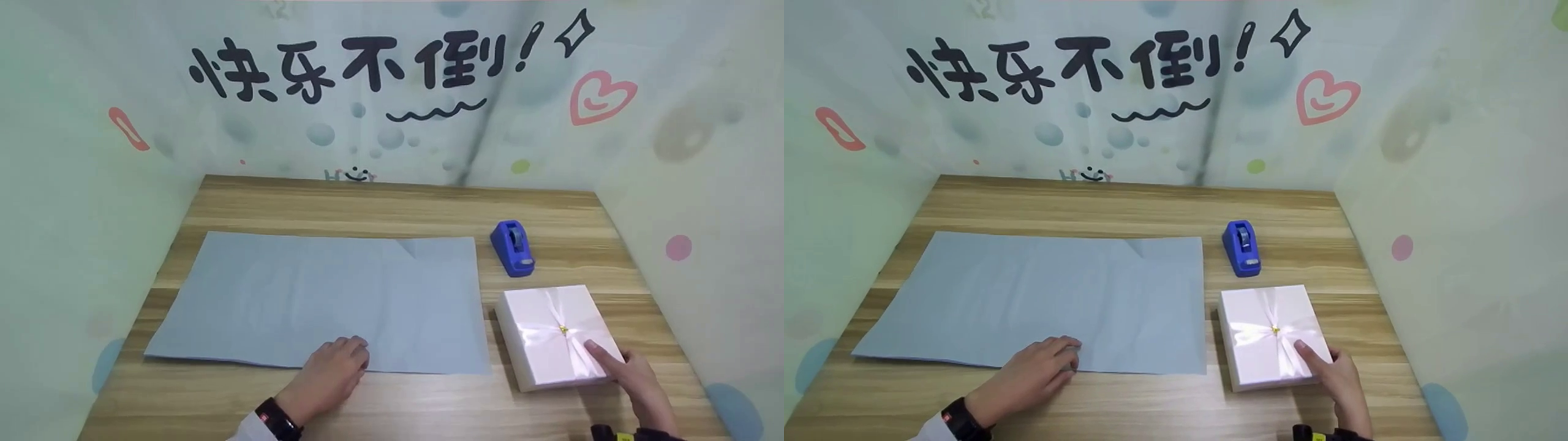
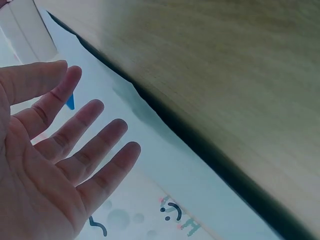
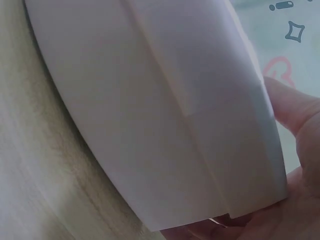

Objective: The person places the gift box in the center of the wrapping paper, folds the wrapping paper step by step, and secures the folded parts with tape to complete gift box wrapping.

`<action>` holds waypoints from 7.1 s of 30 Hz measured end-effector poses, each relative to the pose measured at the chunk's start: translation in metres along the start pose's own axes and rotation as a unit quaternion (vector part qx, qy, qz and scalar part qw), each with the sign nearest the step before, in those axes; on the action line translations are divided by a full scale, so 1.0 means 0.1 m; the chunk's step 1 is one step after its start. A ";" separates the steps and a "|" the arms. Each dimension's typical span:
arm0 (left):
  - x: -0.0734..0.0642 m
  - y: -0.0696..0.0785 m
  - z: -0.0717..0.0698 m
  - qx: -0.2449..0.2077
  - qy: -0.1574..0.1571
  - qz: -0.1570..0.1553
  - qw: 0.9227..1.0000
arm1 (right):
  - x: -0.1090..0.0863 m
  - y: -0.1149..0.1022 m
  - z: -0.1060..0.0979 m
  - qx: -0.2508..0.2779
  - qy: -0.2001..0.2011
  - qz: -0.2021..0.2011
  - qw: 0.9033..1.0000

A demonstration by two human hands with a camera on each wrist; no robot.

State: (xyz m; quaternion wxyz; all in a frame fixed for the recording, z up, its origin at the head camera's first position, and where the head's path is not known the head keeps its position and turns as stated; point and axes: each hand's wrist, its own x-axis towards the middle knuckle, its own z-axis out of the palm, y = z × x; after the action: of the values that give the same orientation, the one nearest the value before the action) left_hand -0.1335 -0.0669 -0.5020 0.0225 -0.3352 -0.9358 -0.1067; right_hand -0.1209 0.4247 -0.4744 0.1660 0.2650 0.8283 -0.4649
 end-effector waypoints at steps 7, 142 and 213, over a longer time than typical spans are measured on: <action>-0.01 0.00 -0.02 -0.006 -0.003 -0.005 1.000 | -0.04 -0.03 -0.01 0.038 -0.001 -0.015 0.999; 0.05 -0.78 -0.03 -0.567 0.117 -0.419 0.699 | 0.38 -0.95 1.44 0.269 -0.110 -0.092 0.952; 0.77 1.08 0.42 -0.318 -0.118 -0.031 0.940 | 0.01 -1.42 0.56 0.063 0.045 -0.245 0.966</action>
State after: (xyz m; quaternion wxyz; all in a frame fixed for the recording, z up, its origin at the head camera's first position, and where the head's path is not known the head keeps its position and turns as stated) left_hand -0.1235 0.0711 -0.5143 -0.1988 -0.3054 -0.8592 -0.3592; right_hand -0.2041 0.3163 -0.4069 -0.0079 0.0846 0.8437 -0.5300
